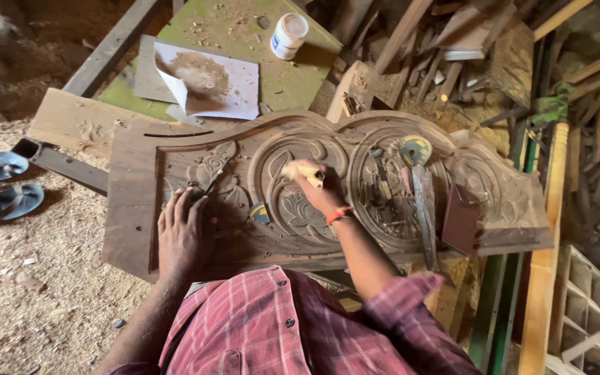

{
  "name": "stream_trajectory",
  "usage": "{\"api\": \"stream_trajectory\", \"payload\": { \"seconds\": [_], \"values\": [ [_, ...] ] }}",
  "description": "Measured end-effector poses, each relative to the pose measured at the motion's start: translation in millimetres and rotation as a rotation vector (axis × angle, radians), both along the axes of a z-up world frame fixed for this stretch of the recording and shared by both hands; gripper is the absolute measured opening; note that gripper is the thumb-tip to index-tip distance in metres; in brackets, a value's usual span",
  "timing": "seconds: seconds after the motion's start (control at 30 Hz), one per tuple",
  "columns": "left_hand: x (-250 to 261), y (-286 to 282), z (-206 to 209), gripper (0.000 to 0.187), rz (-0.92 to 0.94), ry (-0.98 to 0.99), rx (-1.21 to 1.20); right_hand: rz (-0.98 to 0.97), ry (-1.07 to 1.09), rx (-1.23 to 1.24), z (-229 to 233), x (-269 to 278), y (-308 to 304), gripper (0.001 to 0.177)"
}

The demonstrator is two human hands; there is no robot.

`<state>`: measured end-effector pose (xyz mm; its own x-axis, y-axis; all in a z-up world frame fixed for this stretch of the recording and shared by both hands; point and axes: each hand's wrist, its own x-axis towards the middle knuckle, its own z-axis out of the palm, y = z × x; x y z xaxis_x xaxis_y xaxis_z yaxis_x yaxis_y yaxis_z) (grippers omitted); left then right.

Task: The person carves a floral design into a large wooden panel using a chisel and mallet. They repeatedly strike the chisel to shape the wood and occasionally wipe away wood shavings with a cloth.

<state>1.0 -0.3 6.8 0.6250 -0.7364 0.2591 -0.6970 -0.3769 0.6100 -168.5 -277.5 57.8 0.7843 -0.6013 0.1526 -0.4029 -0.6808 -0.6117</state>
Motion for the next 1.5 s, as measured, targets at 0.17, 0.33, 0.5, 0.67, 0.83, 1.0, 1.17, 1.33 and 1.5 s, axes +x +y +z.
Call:
{"api": "stream_trajectory", "payload": {
  "seconds": [0.17,0.33,0.5,0.67,0.83,1.0,1.17,1.33,1.5],
  "values": [
    [4,1,1,0.048,-0.006,0.005,-0.005,0.104,0.402,0.293,5,-9,12,0.020],
    [1,-2,-4,0.048,-0.013,0.012,-0.005,0.257,0.054,0.015,5,-39,30,0.022],
    [3,-1,-3,0.049,-0.016,0.016,-0.002,0.464,0.279,0.206,18,-50,40,0.013],
    [0,-2,-3,0.048,-0.016,0.005,0.001,0.362,0.284,0.288,46,-79,28,0.013],
    [-2,2,-8,0.047,-0.018,-0.028,0.024,0.416,0.065,-0.001,18,-67,38,0.015],
    [-7,2,-18,0.046,-0.136,-0.310,0.235,0.194,0.413,0.564,47,-143,18,0.023],
    [-48,-40,-7,0.054,-0.478,-0.185,0.316,0.219,0.038,0.111,32,-116,-12,0.023],
    [-65,-54,11,0.056,-0.488,-0.197,0.125,0.407,0.362,0.137,24,-96,-5,0.016],
    [-73,-46,13,0.056,-0.295,-0.193,0.142,0.100,0.558,0.683,65,-153,-22,0.019]
  ]
}}
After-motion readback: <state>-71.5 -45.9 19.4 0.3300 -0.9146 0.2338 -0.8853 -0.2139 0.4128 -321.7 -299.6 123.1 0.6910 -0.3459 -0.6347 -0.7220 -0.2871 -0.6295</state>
